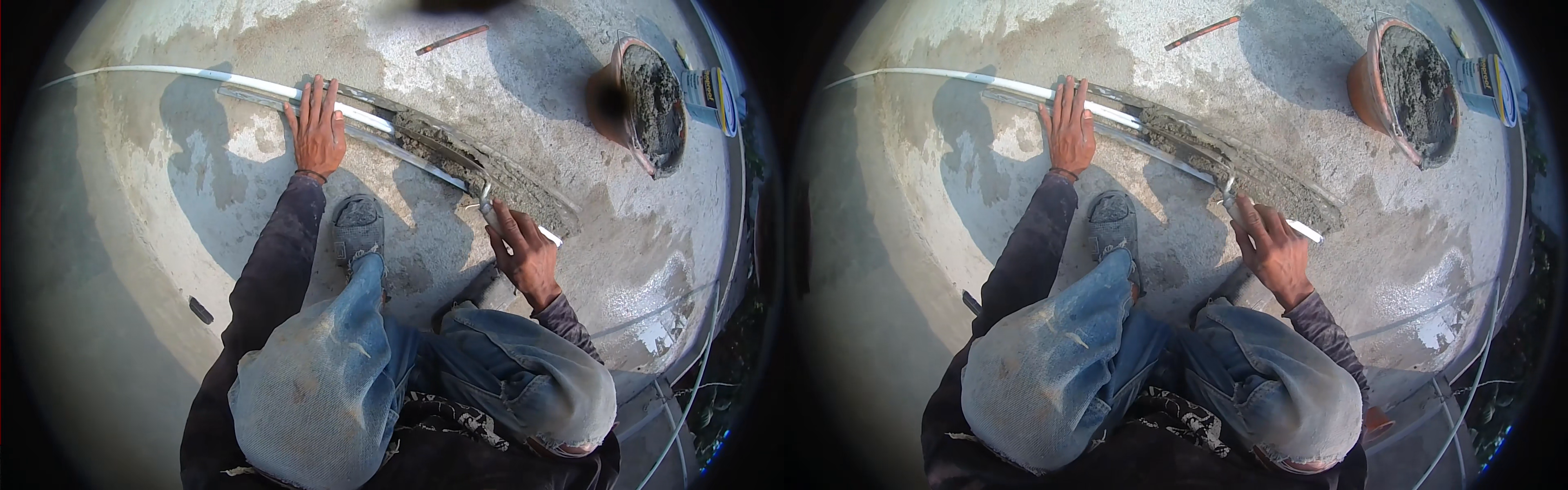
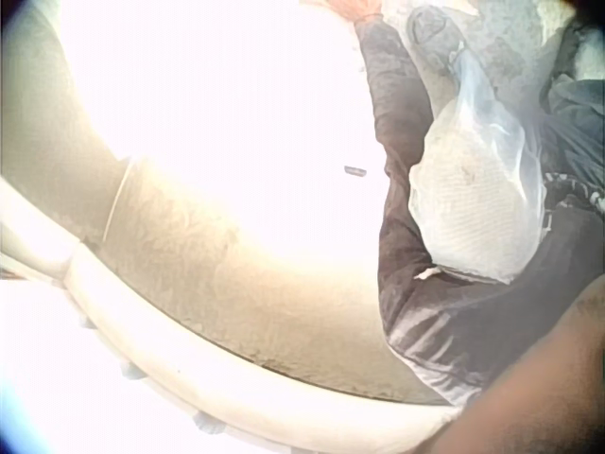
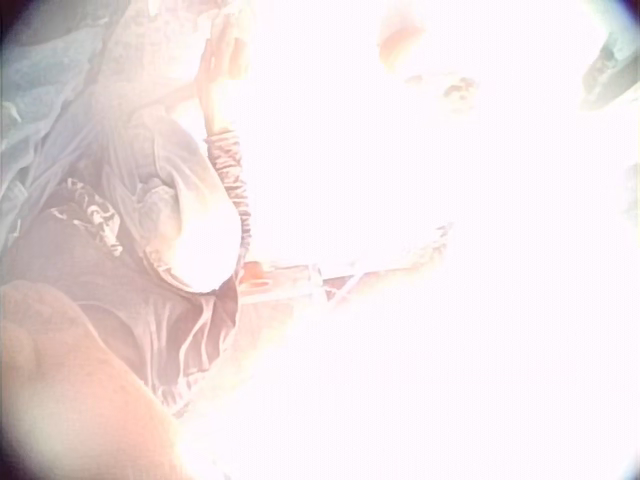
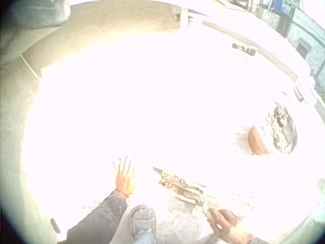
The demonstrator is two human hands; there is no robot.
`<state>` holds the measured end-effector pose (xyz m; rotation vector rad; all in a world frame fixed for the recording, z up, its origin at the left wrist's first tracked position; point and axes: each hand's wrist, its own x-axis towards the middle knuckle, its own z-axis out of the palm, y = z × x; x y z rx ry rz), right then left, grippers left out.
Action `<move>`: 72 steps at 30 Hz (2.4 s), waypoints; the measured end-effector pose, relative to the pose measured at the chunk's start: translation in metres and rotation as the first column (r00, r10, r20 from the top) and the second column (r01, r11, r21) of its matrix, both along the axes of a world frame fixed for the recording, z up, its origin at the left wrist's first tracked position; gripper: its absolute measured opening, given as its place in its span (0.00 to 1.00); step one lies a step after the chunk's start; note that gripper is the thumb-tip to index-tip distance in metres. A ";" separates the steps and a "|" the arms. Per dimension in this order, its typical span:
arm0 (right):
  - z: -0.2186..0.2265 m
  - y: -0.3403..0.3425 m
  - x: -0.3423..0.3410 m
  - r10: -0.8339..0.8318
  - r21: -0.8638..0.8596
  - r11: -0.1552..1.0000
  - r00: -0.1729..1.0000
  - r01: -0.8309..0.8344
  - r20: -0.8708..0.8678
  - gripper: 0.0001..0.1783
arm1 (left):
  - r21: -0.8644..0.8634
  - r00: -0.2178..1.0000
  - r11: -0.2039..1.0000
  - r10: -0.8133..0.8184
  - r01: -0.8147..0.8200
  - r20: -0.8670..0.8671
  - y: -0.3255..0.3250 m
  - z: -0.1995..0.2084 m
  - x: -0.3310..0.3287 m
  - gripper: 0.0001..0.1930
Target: The person applies mortar using a trowel over several white pipes laid on a concrete surface, spreading and smoothing the mixture to secure and embed the pipes.
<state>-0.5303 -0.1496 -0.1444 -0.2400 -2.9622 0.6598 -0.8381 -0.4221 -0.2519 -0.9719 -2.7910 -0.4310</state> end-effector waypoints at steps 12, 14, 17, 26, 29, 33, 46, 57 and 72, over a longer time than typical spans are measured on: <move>0.004 0.012 -0.008 -0.009 0.027 1.000 1.000 0.010 -0.028 0.32 | -0.007 1.000 1.000 -0.003 0.003 0.011 0.000 0.000 0.002 0.28; 0.004 0.013 -0.010 -0.017 0.036 0.999 1.000 0.017 -0.008 0.32 | -0.085 0.999 0.996 0.023 -0.021 0.024 0.000 0.000 0.003 0.28; 0.005 0.011 -0.014 0.013 0.025 1.000 0.998 -0.012 -0.053 0.32 | -0.038 1.000 0.999 0.005 -0.004 0.026 0.000 0.001 0.003 0.28; 0.003 0.010 0.038 -0.304 -0.268 0.912 0.950 0.311 0.068 0.26 | -0.008 1.000 1.000 -0.002 0.002 0.022 0.002 0.002 0.003 0.28; 0.005 0.007 0.087 -0.577 -0.526 0.591 0.776 0.611 0.253 0.24 | 0.011 0.999 1.000 -0.019 0.019 0.031 0.003 0.001 0.004 0.28; 0.013 -0.019 0.132 -0.732 -0.608 0.025 0.429 0.794 0.529 0.23 | -0.009 1.000 1.000 -0.014 0.014 0.001 0.005 -0.003 0.004 0.27; -0.011 -0.052 0.036 -0.325 -0.699 0.357 0.784 0.620 0.529 0.24 | -0.059 1.000 0.998 0.018 -0.019 -0.014 0.005 0.001 0.005 0.28; -0.006 -0.059 -0.069 -0.126 -0.715 0.662 0.974 0.225 0.190 0.21 | -0.005 1.000 1.000 0.000 0.000 0.022 0.001 -0.002 0.002 0.28; -0.007 -0.038 -0.034 0.107 -0.062 0.992 0.994 -0.105 0.023 0.28 | -0.006 0.997 1.000 -0.022 0.022 -0.076 0.007 -0.006 0.006 0.27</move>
